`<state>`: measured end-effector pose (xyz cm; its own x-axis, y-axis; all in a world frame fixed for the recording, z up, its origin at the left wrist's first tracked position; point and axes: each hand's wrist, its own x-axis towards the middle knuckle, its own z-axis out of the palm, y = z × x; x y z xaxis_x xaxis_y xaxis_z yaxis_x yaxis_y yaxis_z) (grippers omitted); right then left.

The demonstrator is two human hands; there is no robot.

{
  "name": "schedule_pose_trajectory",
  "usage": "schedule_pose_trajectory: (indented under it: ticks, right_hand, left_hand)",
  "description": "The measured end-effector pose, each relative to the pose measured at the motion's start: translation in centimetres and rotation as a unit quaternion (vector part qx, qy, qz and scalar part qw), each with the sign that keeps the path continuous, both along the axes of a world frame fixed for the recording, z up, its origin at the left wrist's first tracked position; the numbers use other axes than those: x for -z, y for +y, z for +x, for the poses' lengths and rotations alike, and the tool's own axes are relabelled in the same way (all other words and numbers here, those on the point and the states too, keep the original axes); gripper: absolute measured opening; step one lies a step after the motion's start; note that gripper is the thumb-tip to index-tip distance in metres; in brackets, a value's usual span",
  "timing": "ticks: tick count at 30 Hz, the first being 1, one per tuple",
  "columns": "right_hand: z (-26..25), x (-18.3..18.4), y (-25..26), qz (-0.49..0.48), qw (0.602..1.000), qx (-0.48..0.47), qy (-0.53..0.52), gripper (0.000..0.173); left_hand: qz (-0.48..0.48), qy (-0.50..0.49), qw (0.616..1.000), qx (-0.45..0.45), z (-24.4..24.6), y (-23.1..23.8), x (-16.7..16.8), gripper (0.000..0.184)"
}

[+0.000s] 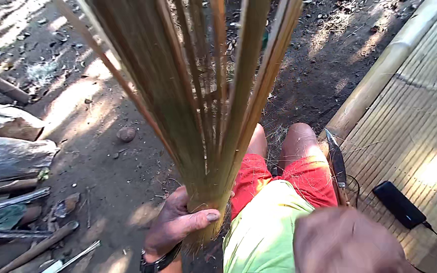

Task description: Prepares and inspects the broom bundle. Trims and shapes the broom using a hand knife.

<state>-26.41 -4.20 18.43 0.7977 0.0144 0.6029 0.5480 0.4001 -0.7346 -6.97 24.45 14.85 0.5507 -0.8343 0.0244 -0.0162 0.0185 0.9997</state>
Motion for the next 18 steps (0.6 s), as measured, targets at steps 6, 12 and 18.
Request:
schedule_pose_trajectory:
  ticks: [6,12,18]
  right_hand:
    - [-1.0,14.9,-10.4,-0.365,0.678,0.513,0.380,0.042]
    - [-3.1,25.7,-16.7,-0.419,0.514,0.476,0.577,0.069]
    - [-1.6,26.4,-16.1,-0.378,0.534,0.464,0.597,0.054]
  left_hand:
    - [0.052,-0.100,0.993,-0.026,-0.4,-1.6,-0.8,0.034]
    - [0.078,-0.080,0.993,-0.028,0.5,-3.7,-0.6,0.033]
    - [0.028,0.067,0.997,-0.015,2.6,-4.2,-1.5,0.043]
